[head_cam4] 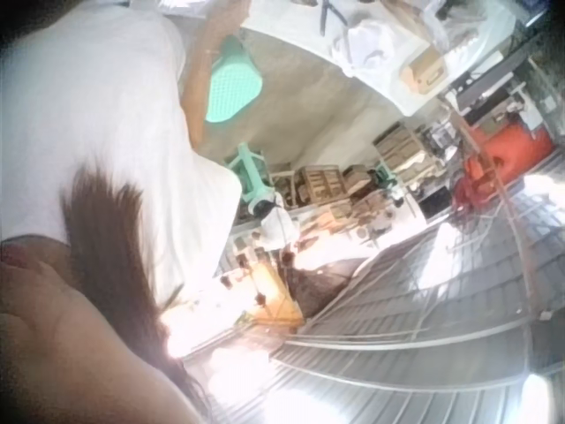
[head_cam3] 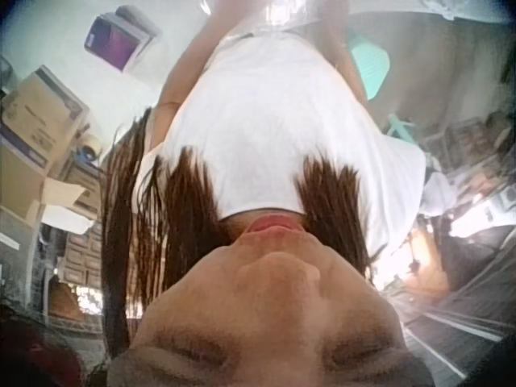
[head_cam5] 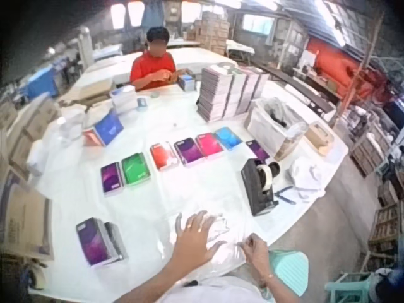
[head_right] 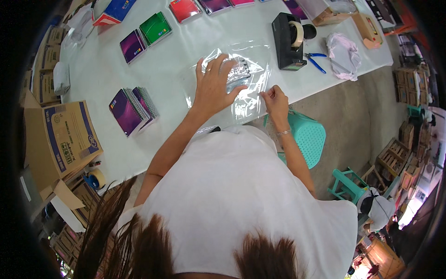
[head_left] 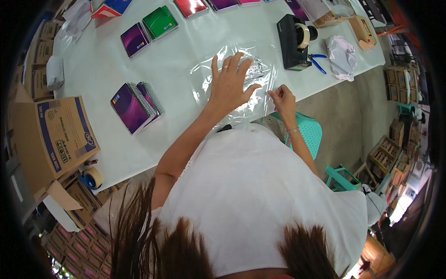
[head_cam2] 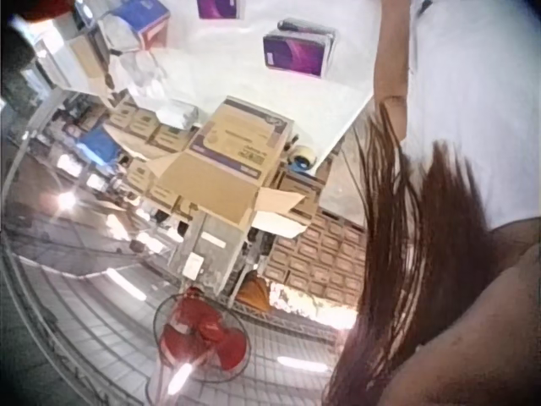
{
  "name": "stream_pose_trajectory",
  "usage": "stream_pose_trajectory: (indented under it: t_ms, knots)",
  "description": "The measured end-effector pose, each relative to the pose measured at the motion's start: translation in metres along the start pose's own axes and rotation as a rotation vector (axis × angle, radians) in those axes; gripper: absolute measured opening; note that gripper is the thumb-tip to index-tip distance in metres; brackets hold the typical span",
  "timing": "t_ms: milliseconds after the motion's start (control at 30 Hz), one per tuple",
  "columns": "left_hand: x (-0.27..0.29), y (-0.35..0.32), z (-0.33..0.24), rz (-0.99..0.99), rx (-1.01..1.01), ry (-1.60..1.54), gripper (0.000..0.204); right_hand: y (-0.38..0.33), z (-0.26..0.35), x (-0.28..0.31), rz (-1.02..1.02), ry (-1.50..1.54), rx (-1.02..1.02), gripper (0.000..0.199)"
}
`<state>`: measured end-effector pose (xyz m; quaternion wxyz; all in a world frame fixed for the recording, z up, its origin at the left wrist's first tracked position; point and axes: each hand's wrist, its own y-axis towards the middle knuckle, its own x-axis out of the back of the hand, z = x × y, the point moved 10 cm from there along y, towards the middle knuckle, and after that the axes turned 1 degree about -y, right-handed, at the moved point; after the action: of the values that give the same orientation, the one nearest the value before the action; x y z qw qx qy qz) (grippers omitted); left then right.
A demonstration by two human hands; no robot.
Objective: The person sorts notebooks by color into small stacks and then places a stack into a plastic bag, sealing it with tape.
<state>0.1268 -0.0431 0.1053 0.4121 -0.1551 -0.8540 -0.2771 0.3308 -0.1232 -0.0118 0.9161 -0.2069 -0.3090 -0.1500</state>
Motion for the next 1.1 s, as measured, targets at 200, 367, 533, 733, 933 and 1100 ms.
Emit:
stream_pose_trajectory:
  t_ms: [200,367,533,733,933,1100]
  knots:
    - [0.013,0.021,0.013,0.005,0.109,-0.09,0.085,-0.059,0.073,-0.08,0.913,1.044,-0.526,0.032]
    - [0.028,-0.025,0.055,-0.319,0.313,-1.073,0.096,-0.018,0.13,-0.073,0.708,1.52,-0.13,0.077]
    - [-0.014,-0.065,0.06,-0.241,0.461,-0.997,0.094,0.008,0.151,-0.044,0.626,0.972,0.262,0.101]
    - [-0.05,-0.063,0.051,-0.205,0.517,-1.087,0.099,0.03,0.111,-0.088,0.753,0.484,0.44,0.093]
    - [0.009,-0.05,0.032,-0.208,0.381,-0.641,0.094,0.015,0.157,-0.034,0.551,0.338,0.843,0.083]
    - [0.046,-0.037,0.011,0.174,0.403,-0.325,0.048,-0.032,0.215,0.007,0.349,-0.417,1.358,0.04]
